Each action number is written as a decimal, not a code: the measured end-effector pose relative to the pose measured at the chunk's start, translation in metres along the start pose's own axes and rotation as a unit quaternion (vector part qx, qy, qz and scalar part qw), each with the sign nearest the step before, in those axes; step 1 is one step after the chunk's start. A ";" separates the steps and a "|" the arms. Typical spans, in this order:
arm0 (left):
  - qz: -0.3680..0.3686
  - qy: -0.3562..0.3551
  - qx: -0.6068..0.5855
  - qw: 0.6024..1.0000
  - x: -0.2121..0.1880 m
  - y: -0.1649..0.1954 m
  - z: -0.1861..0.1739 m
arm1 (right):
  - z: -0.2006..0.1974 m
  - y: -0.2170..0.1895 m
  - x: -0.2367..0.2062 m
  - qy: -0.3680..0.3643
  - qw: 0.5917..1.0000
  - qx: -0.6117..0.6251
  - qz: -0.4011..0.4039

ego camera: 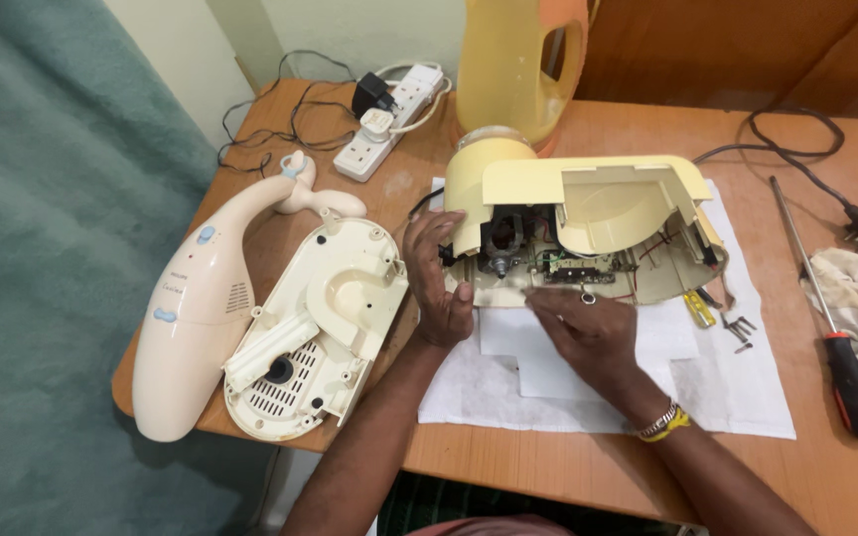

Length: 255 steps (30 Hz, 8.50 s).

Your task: The person works on a disassembled handheld vacuum cleaner at a table, manipulating the internal motor and circuit board area by hand, repositioning wires and small components inside the open housing while the detached base and handle sit beside it.

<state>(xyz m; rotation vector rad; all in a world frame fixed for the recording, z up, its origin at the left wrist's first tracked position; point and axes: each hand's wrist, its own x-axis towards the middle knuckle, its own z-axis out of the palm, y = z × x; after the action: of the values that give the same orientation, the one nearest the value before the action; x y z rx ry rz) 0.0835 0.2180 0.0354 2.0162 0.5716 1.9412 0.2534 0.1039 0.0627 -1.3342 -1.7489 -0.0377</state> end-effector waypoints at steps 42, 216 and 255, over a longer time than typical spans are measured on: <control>-0.004 -0.005 -0.025 1.000 -0.002 0.000 0.002 | 0.014 0.010 0.003 -0.058 0.998 -0.030 0.016; -0.036 0.048 -0.152 0.987 -0.001 -0.009 0.000 | 0.041 -0.033 0.014 -0.003 0.999 -0.032 0.014; -0.035 0.041 -0.119 0.991 0.008 0.002 -0.004 | 0.048 -0.029 0.019 -0.025 0.998 0.033 0.047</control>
<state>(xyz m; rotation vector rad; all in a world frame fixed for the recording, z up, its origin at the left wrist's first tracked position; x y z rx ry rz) 0.0798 0.2200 0.0433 1.7552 0.4016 1.9541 0.2009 0.1302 0.0606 -1.3775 -1.7112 0.1068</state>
